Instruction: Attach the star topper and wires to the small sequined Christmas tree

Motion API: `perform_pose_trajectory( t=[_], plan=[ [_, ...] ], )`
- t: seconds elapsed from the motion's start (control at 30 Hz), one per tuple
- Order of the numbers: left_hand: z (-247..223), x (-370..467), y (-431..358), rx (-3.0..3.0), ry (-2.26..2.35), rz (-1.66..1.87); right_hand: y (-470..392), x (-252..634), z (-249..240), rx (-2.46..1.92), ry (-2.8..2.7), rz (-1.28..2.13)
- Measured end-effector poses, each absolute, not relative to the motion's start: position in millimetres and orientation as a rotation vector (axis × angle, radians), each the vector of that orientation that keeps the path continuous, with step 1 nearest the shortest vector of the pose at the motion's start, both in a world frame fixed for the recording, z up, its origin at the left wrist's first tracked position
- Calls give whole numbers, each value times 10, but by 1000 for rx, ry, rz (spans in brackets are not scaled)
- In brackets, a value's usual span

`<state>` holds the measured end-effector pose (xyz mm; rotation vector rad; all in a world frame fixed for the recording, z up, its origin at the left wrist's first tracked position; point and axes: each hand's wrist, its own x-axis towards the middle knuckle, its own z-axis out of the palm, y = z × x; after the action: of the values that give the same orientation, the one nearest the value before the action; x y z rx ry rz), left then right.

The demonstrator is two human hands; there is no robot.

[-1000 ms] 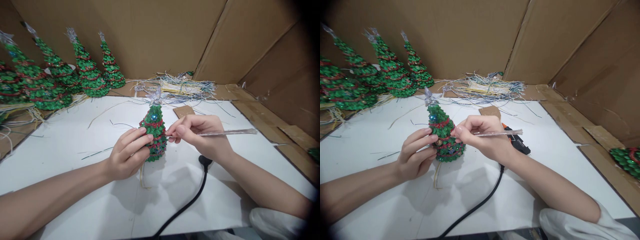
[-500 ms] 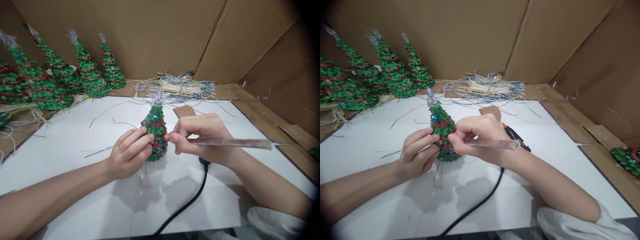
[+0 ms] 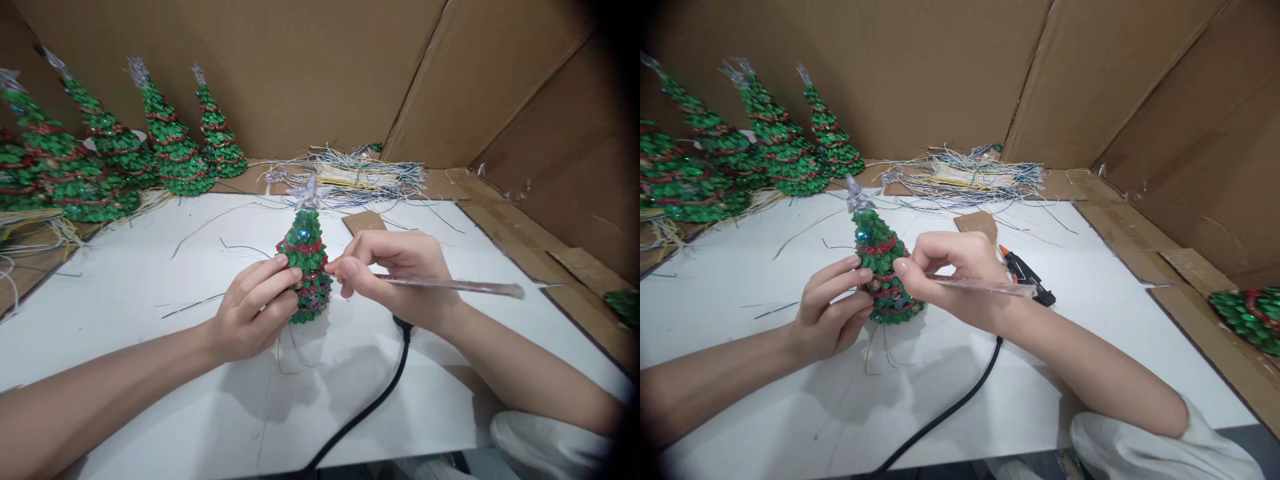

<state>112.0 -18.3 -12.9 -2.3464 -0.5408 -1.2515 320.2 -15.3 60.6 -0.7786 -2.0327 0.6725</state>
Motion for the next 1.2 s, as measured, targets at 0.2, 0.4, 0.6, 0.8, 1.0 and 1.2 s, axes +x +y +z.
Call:
perform_pose_trajectory(
  t=[0.2, 0.4, 0.6, 0.8, 1.0, 1.2],
  plan=[
    [-151, 1113, -179, -2371, -556, -1264, -205, 3133, 574, -958, -1639, 976],
    [-169, 1109, -182, -2376, -577, -1267, -289, 3121, 567, -960, -1685, 810],
    [-163, 1113, -191, -2374, -589, -1267, -333, 3131, 544, -896, -1826, 570],
    [-162, 1116, -198, -2376, -593, -1263, -342, 3113, 528, -860, -1888, 496],
    [-170, 1123, -197, -2368, -585, -1269, -333, 3113, 590, -835, -2012, 451],
    [-161, 1119, -205, -2360, -603, -1253, -288, 3111, 582, -758, -2072, 411]
  ],
)
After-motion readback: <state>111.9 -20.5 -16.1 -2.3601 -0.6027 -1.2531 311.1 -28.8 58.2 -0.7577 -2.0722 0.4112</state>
